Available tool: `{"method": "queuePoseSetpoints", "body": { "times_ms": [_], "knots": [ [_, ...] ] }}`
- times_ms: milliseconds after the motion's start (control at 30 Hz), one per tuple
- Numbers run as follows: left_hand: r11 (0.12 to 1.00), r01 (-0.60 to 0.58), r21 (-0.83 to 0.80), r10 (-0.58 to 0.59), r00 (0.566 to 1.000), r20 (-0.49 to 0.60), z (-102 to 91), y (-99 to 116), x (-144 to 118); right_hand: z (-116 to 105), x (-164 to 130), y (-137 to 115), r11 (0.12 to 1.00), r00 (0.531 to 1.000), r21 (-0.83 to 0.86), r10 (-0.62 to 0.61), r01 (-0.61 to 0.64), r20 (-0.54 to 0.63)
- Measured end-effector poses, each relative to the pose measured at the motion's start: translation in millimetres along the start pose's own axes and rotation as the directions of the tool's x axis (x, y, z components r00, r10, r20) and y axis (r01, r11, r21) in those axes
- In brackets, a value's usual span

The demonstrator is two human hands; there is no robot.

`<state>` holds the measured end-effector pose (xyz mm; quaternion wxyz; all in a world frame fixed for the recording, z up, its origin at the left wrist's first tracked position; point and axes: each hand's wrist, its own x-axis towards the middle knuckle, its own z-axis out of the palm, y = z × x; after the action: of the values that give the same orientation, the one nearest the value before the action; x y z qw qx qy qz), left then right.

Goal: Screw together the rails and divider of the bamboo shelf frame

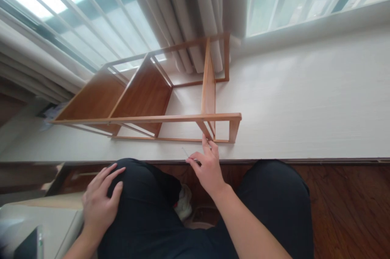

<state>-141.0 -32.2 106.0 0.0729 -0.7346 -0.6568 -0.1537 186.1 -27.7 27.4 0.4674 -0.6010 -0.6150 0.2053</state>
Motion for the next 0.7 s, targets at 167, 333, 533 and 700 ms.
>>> {"method": "queuePoseSetpoints", "body": {
  "times_ms": [167,333,533,700],
  "knots": [
    [1.000,0.007,-0.011,-0.007,1.000,0.006,-0.3,4,-2,-18,2,22,0.991,0.979,-0.125,0.025,-0.050,-0.201],
    [1.000,-0.009,-0.016,0.010,0.999,0.040,-1.1,2,-3,-37,-3,30,0.973,0.954,-0.218,0.004,-0.072,-0.299],
    [0.996,-0.071,-0.062,0.072,0.997,0.023,-0.9,8,-2,-35,-36,7,0.994,0.994,-0.084,-0.080,0.074,-0.074],
    [0.993,-0.094,-0.070,0.094,0.996,0.004,-2.5,28,-1,-20,-71,-10,0.998,0.996,0.037,-0.052,0.049,0.069]
  ]
}}
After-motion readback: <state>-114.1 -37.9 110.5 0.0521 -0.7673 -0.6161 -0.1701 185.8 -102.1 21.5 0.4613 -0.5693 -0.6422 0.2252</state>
